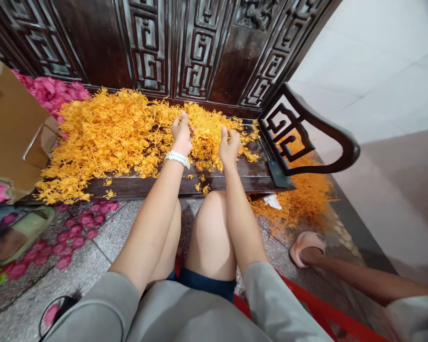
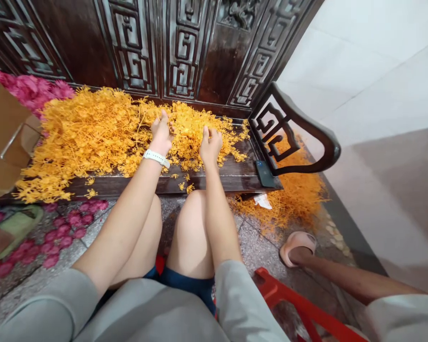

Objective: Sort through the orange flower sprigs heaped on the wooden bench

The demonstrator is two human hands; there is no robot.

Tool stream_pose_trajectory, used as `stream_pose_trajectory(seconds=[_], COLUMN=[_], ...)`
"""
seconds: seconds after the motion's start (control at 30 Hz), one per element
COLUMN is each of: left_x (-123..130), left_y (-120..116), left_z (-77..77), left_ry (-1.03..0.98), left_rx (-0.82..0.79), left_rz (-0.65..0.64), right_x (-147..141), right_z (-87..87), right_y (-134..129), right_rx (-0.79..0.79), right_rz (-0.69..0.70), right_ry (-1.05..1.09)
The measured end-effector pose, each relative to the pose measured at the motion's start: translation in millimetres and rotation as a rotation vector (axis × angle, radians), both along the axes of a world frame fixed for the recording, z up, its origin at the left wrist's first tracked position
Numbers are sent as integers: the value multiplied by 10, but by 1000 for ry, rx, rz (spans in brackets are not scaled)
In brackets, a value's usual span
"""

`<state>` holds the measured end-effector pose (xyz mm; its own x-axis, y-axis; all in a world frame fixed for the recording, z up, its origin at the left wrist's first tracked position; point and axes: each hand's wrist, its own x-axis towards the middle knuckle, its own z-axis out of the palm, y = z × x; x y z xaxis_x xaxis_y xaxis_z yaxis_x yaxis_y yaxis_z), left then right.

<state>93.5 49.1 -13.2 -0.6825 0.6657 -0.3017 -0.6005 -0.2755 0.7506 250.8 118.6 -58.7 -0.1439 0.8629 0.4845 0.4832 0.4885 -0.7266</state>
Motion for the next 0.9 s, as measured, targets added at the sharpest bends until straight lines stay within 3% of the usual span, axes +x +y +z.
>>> stream_pose_trajectory(seconds=[0.17,0.27,0.37,0.43,0.57,0.7,0.83,0.9], left_x=[111,117,128,147,176,172,192,216], left_y=[1,-2,7,19,31,50,124,166], left_z=[4,13,16,8,-1,18,5,-20], left_ry=[35,55,106,143,109,57,110,155], left_rx=[14,16,27,48,115,228,227,230], left_rz=[-62,-71,-107,-158,-237,-240,-151,-94], right_x=[-21,-40,-63,-76,-87,-107,-176,-223], right_z=[23,71,148,192,223,229,267,280], right_y=[-17,-74,-186,-265,-364,-419,-466,-468], right_rx=[-151,-248,-487,-608,-591,-685,-755,-719], right_rz=[42,147,320,468,638,683,658,641], right_ry=[124,233,314,273,98,141,170,172])
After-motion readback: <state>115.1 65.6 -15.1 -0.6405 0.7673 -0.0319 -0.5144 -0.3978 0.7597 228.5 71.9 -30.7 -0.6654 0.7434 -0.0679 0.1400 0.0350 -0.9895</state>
